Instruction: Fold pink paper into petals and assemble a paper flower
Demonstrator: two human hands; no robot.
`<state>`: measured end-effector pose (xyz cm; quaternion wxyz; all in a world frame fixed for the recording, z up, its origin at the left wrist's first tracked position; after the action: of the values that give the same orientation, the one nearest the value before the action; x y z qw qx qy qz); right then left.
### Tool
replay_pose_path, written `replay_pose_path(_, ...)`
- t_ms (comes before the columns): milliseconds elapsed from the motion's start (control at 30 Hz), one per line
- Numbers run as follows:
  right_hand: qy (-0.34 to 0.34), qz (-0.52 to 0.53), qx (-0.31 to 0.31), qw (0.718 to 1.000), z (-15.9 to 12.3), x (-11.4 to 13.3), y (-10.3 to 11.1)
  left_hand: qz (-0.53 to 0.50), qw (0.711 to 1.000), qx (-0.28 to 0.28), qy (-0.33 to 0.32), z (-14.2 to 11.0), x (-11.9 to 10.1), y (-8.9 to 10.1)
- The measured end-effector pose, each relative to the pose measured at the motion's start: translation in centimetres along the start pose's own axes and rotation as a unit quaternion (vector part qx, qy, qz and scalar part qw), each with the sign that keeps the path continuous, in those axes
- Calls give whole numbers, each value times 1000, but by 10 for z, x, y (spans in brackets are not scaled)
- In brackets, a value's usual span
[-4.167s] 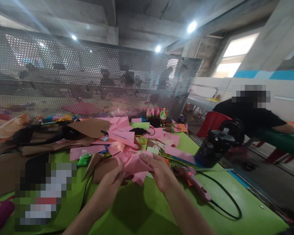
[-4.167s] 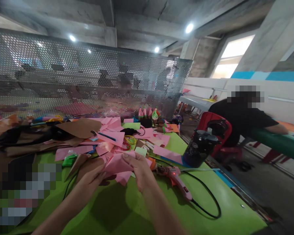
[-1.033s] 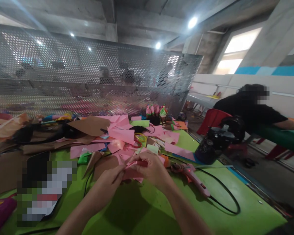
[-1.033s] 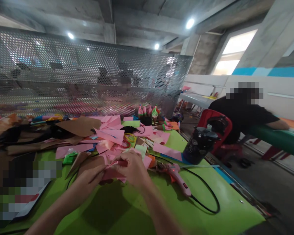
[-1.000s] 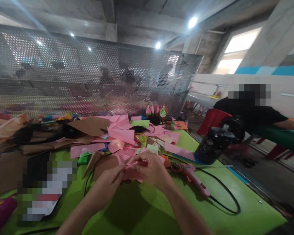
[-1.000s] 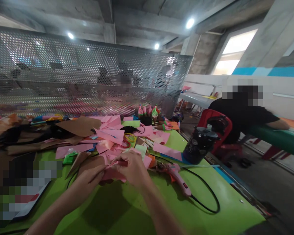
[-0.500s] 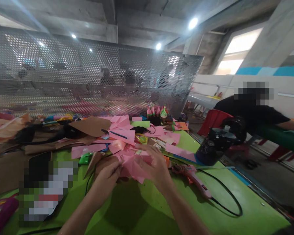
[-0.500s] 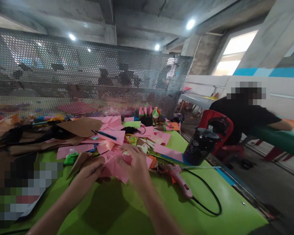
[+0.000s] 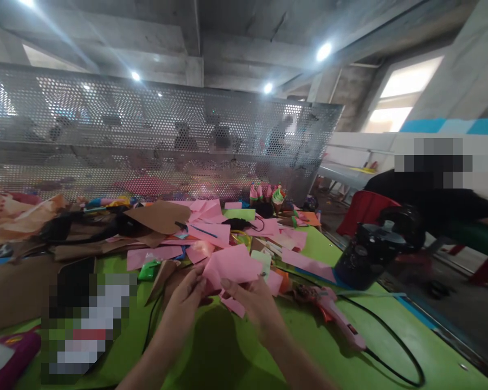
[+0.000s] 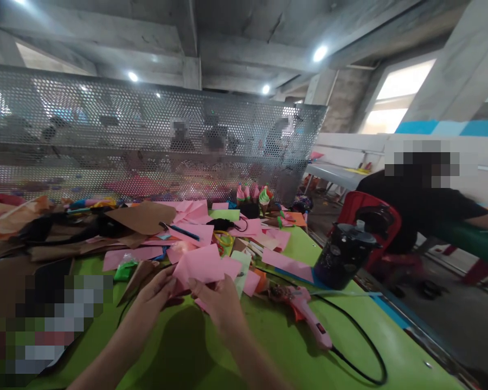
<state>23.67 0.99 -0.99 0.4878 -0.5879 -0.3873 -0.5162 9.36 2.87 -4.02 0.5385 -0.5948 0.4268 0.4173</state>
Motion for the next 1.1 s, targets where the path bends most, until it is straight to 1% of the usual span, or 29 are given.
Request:
replay_pose_path(67,-18,25,-9,999,-3,-2,0,25,999,42,-21,1,3,-6)
replay_pose_path(133,-27,52,-25,998,-5,-2,2,29,996,80,-33,1,5,-10)
replay_pose_path(200,-33,60,-39,997,-6,-3,3,10,995,93,-44,0,3,-11)
replay_pose_path(267,-42,54,-33,997,-6,-5,1,7,996,76,-57,-3,-1,-9)
replay_pose_path(400,-29,70,17,997,-8,-3,-7,96,991,-18,-88,-4,-9,4)
replay_pose_path(433,-26,74,31,996,-9,-2,-9,116,988,-33,-97,-3,-10,6)
replay_pose_path(467,-27,74,43,996,-9,-1,-11,130,985,-34,-104,-2,-11,6)
replay_pose_path(533,-37,72,57,995,-10,-3,-12,146,982,-16,-119,1,-11,5)
replay_pose_path(600,-51,69,55,995,-10,-8,-11,155,979,3,-131,2,-11,3)
replay_pose_path(767,-65,87,40,993,-9,-18,-13,155,978,13,-135,-1,-13,2)
replay_pose_path(867,-59,82,27,995,-11,-13,-14,135,984,6,-119,-4,-16,1)
replay_pose_path(1000,-40,52,51,997,-15,-2,-17,90,993,-13,-78,-5,-18,3)
replay_pose_path(1100,-37,42,55,997,-16,1,-18,82,994,-4,-79,-4,-21,3)
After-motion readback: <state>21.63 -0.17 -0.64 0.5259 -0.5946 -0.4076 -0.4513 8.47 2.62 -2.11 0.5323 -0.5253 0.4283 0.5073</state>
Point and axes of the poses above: each hand's wrist, its own z-axis towards the middle knuckle, its own y-axis out of the back of the hand, x = y × z, the point moved 6 cm from there along z, towards the middle knuckle, and after that the axes turned 11 degrees about -x, right-handed, at the moved point
